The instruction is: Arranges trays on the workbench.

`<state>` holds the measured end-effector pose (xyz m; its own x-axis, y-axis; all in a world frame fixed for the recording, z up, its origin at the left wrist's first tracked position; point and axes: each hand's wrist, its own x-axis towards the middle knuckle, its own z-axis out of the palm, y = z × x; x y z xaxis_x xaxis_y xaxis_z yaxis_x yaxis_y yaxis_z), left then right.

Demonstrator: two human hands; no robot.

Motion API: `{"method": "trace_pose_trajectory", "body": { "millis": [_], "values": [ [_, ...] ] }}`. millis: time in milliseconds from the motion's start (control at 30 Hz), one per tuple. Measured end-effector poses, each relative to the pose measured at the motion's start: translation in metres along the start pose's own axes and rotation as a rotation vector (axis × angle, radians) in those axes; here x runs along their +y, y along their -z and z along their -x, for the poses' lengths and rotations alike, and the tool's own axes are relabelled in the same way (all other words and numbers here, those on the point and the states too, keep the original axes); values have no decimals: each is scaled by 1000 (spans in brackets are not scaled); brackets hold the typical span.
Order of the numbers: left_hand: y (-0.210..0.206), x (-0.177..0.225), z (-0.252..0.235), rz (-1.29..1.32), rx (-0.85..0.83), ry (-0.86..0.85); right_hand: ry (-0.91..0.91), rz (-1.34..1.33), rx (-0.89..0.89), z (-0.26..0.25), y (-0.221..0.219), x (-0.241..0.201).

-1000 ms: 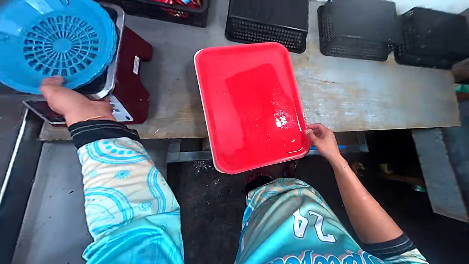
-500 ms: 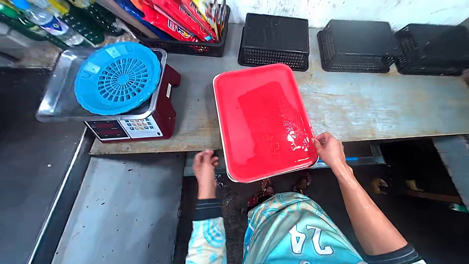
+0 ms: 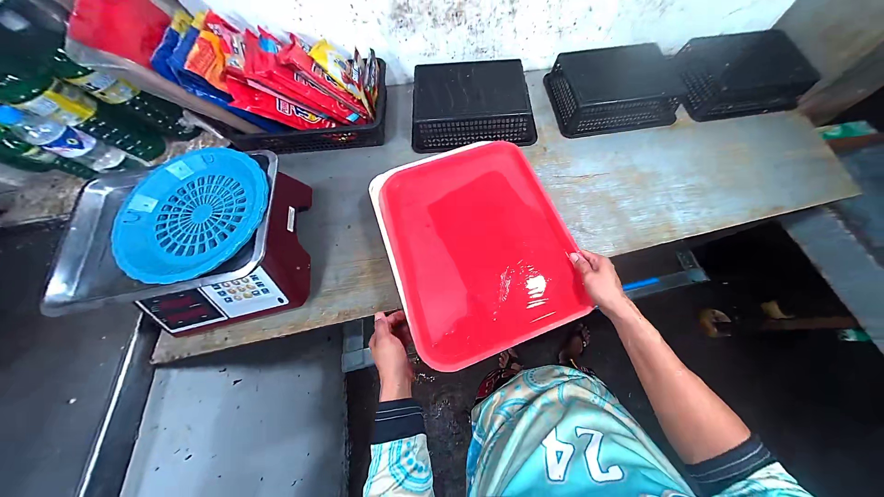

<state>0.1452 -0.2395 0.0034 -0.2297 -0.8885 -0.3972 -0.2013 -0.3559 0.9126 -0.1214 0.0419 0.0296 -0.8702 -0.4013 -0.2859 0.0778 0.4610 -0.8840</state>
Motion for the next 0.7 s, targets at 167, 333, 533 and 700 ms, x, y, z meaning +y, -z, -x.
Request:
{"method": "trace_pose_trajectory", "body": {
  "millis": [167,333,533,700],
  "values": [
    [5,5,-6,-227,-42,-38,-41,-307,180,29,48,52],
    [4,17,-11,-502,-2,-118,7,-790,265,95,126,131],
    [-1,29,-18,-574,-38,-74,13,-1402,154,183,169,186],
    [-15,45,-10,-593,-104,-137,-152,-1003,668,210,178,208]
  ]
}}
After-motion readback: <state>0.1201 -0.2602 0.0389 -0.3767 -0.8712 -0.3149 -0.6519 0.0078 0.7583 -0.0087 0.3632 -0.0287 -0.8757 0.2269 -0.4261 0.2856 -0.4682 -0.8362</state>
